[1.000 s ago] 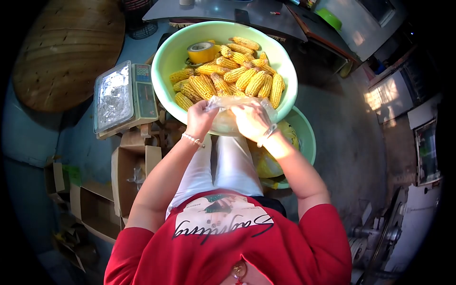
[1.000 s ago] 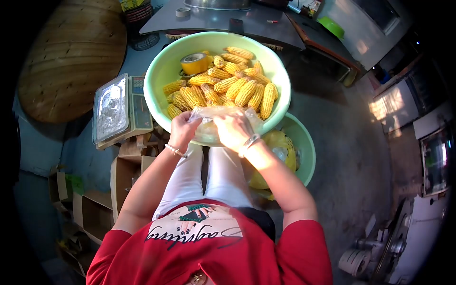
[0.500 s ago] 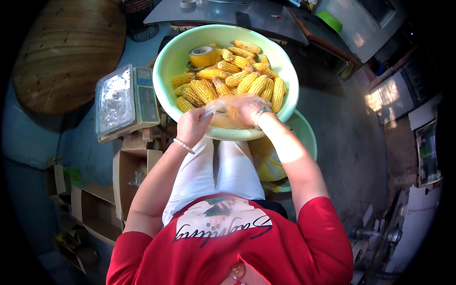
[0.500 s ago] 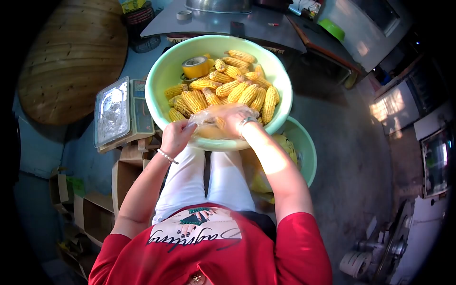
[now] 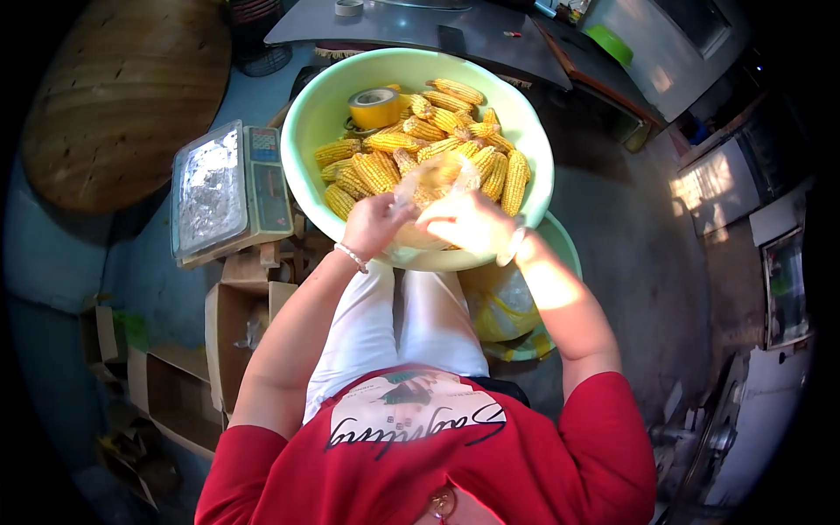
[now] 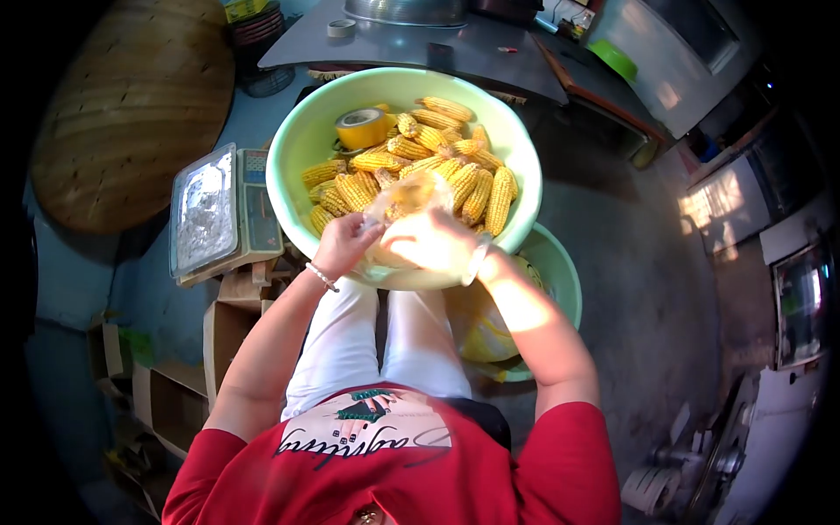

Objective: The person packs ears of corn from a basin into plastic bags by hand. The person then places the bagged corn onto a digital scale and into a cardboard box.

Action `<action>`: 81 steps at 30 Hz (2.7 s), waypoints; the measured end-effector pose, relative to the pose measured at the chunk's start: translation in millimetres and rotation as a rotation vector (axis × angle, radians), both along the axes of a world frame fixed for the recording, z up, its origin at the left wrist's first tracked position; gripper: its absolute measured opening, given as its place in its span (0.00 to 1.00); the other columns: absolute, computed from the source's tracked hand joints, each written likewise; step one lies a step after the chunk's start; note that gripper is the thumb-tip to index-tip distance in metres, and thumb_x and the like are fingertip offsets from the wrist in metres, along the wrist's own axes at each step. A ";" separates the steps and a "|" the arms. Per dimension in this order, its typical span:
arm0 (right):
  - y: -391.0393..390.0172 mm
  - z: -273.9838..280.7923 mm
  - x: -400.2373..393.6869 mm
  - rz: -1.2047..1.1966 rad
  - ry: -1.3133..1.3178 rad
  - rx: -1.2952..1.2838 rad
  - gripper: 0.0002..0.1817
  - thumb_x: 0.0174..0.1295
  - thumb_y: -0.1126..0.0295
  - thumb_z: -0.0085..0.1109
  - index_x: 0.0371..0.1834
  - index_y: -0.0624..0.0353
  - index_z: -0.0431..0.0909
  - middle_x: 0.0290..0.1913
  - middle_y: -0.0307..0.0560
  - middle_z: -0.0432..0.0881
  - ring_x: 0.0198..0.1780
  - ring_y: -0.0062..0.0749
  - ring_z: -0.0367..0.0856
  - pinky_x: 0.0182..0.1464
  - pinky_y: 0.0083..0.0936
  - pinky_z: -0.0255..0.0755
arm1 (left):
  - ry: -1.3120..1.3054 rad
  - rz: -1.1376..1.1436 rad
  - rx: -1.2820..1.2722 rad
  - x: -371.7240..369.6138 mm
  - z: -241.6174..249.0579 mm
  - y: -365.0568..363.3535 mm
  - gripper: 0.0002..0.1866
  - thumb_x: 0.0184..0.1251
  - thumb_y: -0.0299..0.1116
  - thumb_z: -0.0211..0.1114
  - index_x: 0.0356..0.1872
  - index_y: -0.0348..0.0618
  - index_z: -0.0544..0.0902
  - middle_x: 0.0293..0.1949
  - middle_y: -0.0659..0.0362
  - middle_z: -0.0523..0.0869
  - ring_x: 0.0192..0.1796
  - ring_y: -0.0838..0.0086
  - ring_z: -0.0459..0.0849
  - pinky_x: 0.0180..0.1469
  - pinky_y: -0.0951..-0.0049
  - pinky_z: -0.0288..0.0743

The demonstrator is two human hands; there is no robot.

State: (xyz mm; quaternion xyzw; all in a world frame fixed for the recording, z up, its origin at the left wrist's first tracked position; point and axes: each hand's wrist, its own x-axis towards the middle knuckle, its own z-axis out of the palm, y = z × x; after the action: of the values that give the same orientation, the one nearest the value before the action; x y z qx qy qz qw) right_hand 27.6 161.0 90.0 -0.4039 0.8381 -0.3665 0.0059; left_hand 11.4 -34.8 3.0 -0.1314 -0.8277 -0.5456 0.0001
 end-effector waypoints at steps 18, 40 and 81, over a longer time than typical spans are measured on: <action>27.0 -69.7 -152.2 -0.548 0.001 0.947 0.18 0.54 0.73 0.54 0.50 0.50 0.80 0.54 0.47 0.78 0.56 0.41 0.75 0.59 0.35 0.67 | 0.261 -0.077 -0.169 13.6 8.3 -1.8 0.18 0.60 0.42 0.62 0.16 0.39 0.76 0.14 0.50 0.73 0.18 0.56 0.72 0.22 0.62 0.65; -97.1 -99.3 -189.6 -0.634 -0.080 0.779 0.27 0.57 0.66 0.56 0.62 0.56 0.68 0.56 0.56 0.76 0.60 0.43 0.73 0.62 0.36 0.66 | 0.293 -0.019 -0.149 11.4 3.7 -4.0 0.16 0.58 0.40 0.62 0.17 0.42 0.75 0.16 0.48 0.75 0.22 0.51 0.75 0.24 0.58 0.68; -32.5 -59.1 -28.9 -0.092 0.015 0.755 0.15 0.53 0.59 0.60 0.40 0.54 0.81 0.38 0.54 0.82 0.42 0.47 0.80 0.45 0.37 0.73 | 0.336 -0.141 -0.199 19.3 0.7 -9.1 0.10 0.54 0.39 0.64 0.34 0.48 0.84 0.23 0.50 0.81 0.27 0.55 0.81 0.28 0.62 0.74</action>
State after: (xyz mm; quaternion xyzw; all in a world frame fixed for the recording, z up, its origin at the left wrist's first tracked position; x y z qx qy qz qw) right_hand -1.3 128.5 30.9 -0.3377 0.9315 -0.0288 0.1318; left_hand 30.6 -43.8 3.7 -0.2778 -0.8545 -0.4303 0.0870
